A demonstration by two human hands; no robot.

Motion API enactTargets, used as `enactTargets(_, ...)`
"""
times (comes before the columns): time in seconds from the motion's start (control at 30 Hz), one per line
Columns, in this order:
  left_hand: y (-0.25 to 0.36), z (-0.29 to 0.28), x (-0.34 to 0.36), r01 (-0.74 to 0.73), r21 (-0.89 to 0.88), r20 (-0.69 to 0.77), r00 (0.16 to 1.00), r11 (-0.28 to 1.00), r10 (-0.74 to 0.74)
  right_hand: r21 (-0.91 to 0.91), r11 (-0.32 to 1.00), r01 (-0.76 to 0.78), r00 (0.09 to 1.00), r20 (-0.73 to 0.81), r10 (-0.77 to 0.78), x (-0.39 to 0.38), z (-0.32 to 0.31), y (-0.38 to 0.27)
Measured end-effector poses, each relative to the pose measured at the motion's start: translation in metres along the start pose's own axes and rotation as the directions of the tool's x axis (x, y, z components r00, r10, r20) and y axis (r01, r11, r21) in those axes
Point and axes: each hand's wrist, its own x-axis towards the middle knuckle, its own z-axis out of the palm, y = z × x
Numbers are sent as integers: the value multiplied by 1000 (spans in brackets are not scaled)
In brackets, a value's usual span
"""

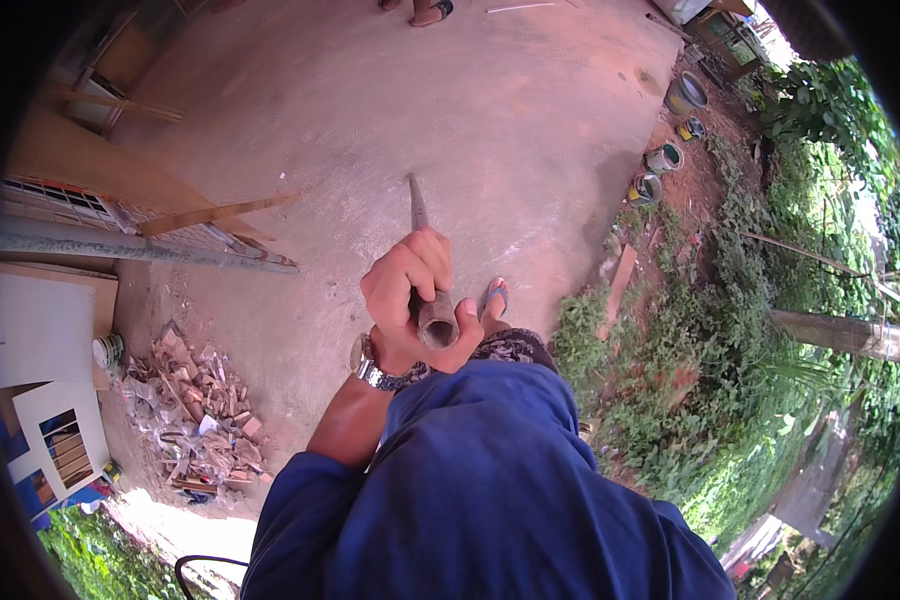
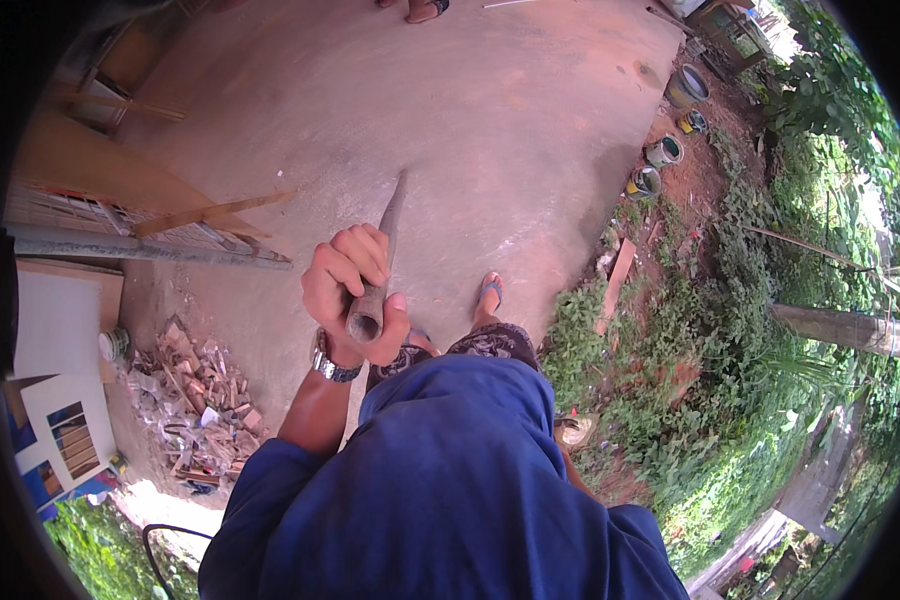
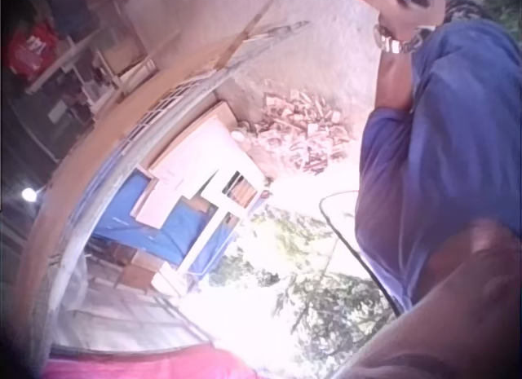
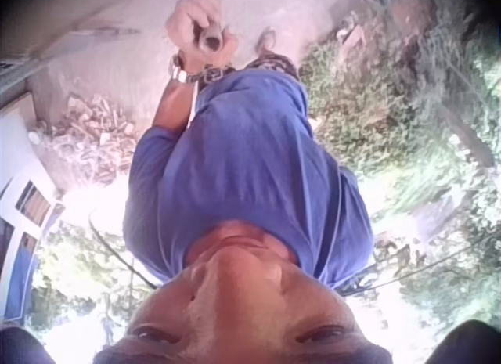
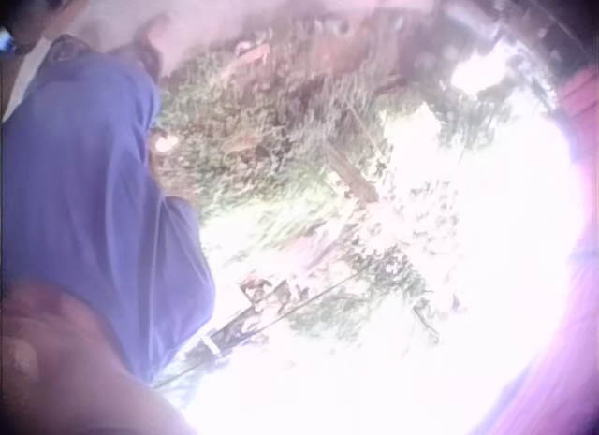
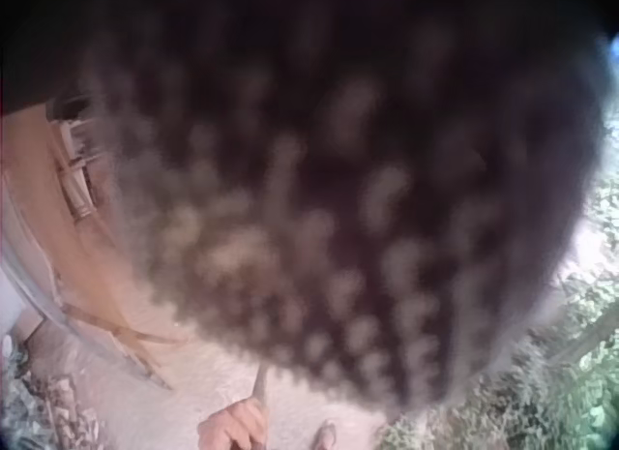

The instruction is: The person repeatedly strikes a long metal rod with a hammer on a concrete floor, rotating and repositioning the rod to shape it. The person occasionally lifts the rod to inspect its form before continuing to hammer it.

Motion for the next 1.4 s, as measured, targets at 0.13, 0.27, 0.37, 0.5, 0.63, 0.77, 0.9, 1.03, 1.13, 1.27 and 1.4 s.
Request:
enactTargets(0.13, -2, 1, -1, -47, 94, 92, 995, 994, 38, 120, 993, 21, 1000, 7, -22, 6, 11, 0)
enactTargets(0.27, 4, -8, 4, -62, 291, 133, 991, 955, 24, 206, 976, 69, 997, 8, -72, 13, 10, -21)
enactTargets(0.37, 15, -17, 9, -103, 431, 156, 987, 896, 39, 201, 971, 132, 990, 20, -138, 14, 3, -47)
enactTargets(0.5, 34, -32, 14, -13, 503, 125, 991, 864, -58, 235, 946, 222, 970, 46, -239, 5, -1, -83)
enactTargets(0.63, 49, -45, 18, 116, 604, 56, 981, 788, -188, 34, 928, 372, 928, -43, -370, -17, 1, -105)
enactTargets(0.77, 51, -47, 24, 249, 634, -86, 964, 732, -253, 23, 870, 492, 870, 4, -492, -40, 2, -125)
enactTargets(0.9, 46, -47, 39, 334, 594, -179, 942, 732, -285, -36, 833, 552, 834, 57, -549, -54, 9, -151)
enactTargets(1.03, 46, -47, 50, 359, 636, -197, 931, 683, -307, -213, 731, 648, 754, 39, -656, -73, 16, -178)
enactTargets(1.13, 49, -46, 51, 336, 630, -154, 938, 700, -312, -258, 610, 750, 646, 86, -758, -104, 10, -200)
enactTargets(1.27, 50, -42, 50, 403, 568, -154, 909, 718, -387, -142, 518, 844, 536, 270, -800, -172, -1, -244)
enactTargets(1.4, 47, -30, 56, 427, 422, -155, 903, 800, -400, 357, 516, 778, 370, 403, -837, -252, 27, -304)
